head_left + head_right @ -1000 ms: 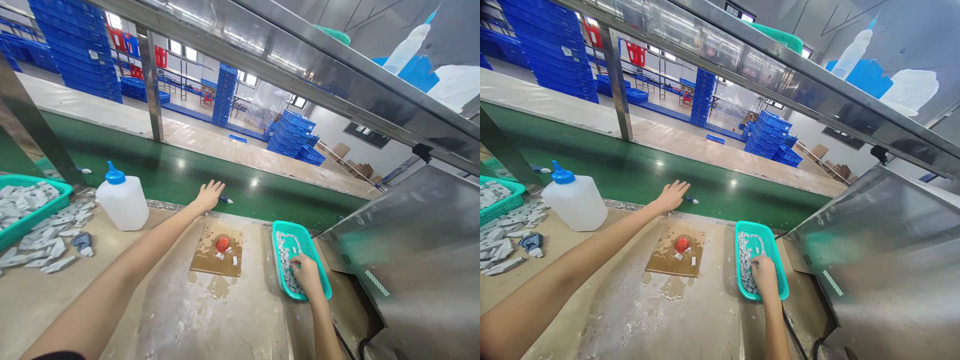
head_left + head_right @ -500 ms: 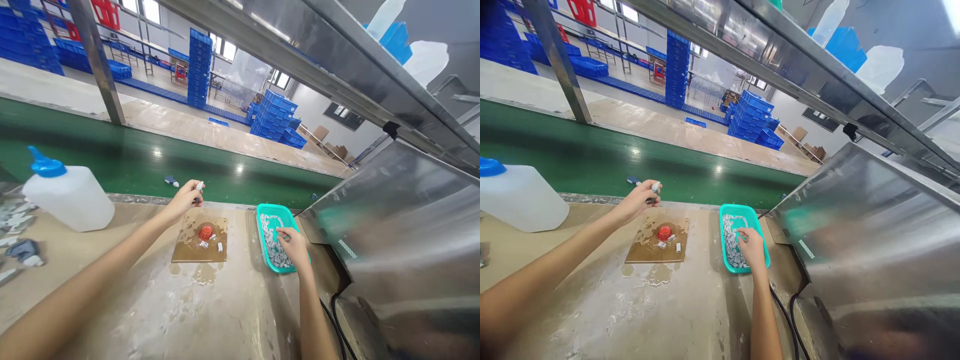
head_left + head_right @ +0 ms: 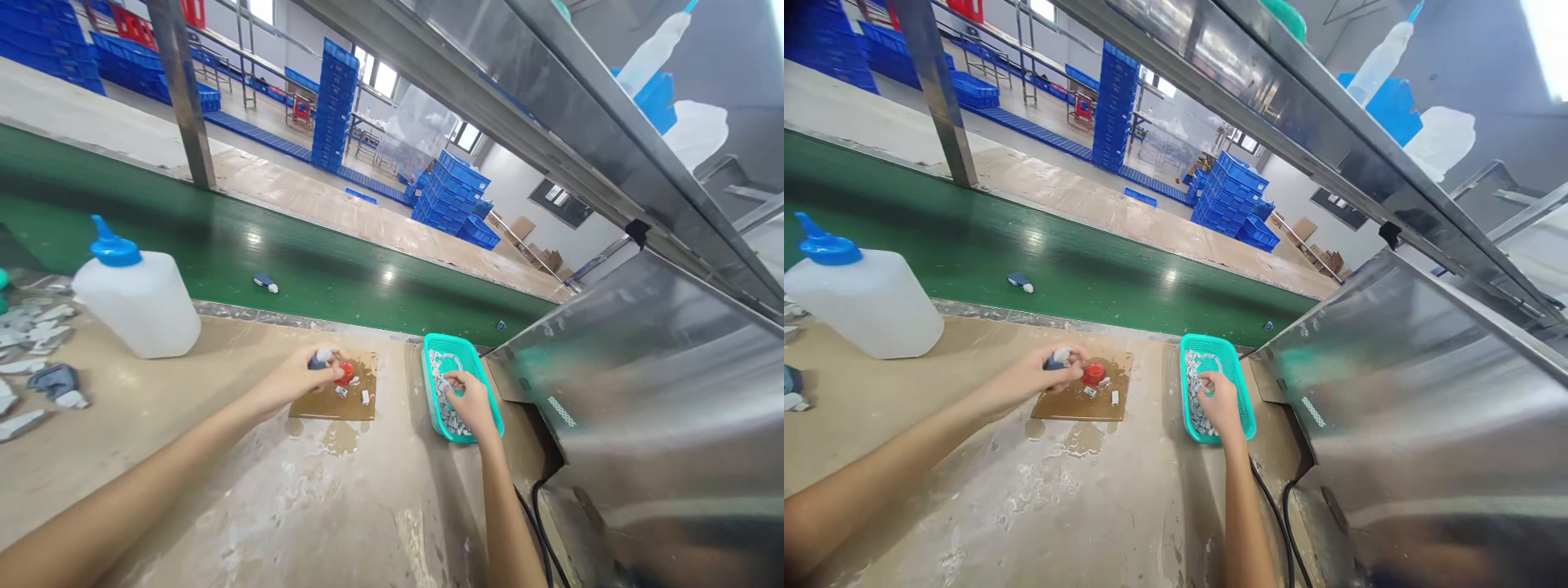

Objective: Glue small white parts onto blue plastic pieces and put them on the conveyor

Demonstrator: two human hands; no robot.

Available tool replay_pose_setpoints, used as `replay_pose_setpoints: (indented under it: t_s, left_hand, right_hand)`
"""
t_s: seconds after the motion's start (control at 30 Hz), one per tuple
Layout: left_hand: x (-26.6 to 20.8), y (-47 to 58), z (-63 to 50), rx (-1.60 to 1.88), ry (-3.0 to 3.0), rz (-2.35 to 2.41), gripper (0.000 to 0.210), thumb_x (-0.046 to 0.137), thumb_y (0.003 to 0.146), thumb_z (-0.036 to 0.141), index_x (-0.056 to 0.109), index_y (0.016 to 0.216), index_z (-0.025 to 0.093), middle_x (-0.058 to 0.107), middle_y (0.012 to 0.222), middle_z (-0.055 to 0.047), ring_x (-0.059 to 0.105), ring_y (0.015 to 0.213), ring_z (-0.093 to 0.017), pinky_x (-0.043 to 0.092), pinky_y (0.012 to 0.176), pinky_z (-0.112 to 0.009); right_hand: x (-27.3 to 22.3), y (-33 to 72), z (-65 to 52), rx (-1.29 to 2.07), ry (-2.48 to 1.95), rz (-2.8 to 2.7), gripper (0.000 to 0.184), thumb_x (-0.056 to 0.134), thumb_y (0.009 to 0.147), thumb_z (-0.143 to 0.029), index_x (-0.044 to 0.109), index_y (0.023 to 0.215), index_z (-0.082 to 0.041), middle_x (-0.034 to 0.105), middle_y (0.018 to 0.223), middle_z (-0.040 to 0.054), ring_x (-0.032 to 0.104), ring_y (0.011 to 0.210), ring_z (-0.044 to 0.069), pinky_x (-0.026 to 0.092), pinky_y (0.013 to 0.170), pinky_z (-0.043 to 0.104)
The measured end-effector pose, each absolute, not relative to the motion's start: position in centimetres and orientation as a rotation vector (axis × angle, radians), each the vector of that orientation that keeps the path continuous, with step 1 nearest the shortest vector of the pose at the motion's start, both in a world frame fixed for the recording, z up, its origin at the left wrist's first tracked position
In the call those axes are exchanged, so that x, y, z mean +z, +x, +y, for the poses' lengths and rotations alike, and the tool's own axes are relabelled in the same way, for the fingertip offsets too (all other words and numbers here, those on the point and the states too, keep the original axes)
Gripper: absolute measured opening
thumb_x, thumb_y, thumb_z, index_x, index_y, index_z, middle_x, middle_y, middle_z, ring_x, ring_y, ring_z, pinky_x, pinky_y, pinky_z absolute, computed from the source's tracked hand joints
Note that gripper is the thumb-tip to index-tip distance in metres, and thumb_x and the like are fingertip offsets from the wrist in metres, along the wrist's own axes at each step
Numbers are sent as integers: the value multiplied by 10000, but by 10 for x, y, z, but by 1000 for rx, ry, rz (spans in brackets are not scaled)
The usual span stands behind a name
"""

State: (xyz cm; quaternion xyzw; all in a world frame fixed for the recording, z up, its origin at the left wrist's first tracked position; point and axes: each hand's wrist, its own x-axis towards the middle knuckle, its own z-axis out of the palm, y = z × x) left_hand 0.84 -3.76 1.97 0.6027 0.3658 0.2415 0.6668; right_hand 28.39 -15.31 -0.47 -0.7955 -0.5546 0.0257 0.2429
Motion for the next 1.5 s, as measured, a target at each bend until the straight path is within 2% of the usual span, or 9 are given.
replay_pose_setpoints:
  t_s: [0.13,0.2,0.33,0.47,0.57,0.77,1.0,1.23,1.5]
  left_hand:
    - [20,16,-55,517,1679,715,203,557,685,373,622,726,185,588,762,-6,487,587,-117,359,542,-222]
    - [19,18,-61,545,1800,655,217,536,713,368,642,703,179,591,707,3,510,659,-140,364,605,-225]
    - [18,17,-60,606,1785,683,252,543,715,373,646,650,154,563,601,12,479,620,-135,340,579,-223]
    - [18,13,-53,609,1684,679,201,564,695,323,661,683,147,592,608,15,472,594,-119,346,581,-220]
    - [18,13,-50,622,1647,683,186,576,681,312,658,680,145,609,632,11,479,610,-117,352,599,-222]
    - [14,14,-44,641,1508,695,171,586,658,309,610,713,149,570,651,17,488,614,-117,366,600,-231]
    - [6,7,-23,679,1009,828,260,587,652,235,558,895,147,502,570,43,447,489,-78,322,483,-206]
    - [14,4,-20,763,770,795,166,562,677,75,616,824,127,575,691,0,578,682,-111,470,769,-290]
    - [6,2,-15,745,634,771,170,557,745,96,571,907,145,614,723,-30,625,722,-135,463,828,-325]
  right_hand:
    - [12,213,-151,67,-1703,-1781,252,461,739,-134,603,943,-175,583,730,22,557,632,138,484,602,247]
    - [19,179,-148,53,-1478,-1897,250,433,791,-121,588,970,-200,593,755,27,562,665,139,484,620,250]
    - [27,148,-140,35,-1301,-1892,244,436,819,-90,578,982,-202,620,797,36,575,692,136,490,623,245]
    - [27,152,-135,5,-1267,-1843,151,497,815,-102,603,872,-194,618,831,53,592,764,150,504,673,263]
    - [24,157,-134,-16,-1214,-1875,173,491,814,-74,614,865,-185,627,848,66,602,806,152,507,717,267]
    - [11,163,-119,-30,-1264,-1852,157,509,802,-81,636,802,-173,651,767,62,617,722,148,511,653,253]
    - [-27,171,-96,119,-1431,-1781,176,510,792,-115,659,721,-176,668,707,49,621,646,152,503,583,248]
    - [-37,169,-92,118,-1491,-1802,173,514,780,-104,667,744,-176,674,720,52,621,662,161,504,612,261]
    - [-42,169,-90,73,-1498,-1831,206,489,785,-96,668,747,-190,664,712,48,611,656,163,501,599,267]
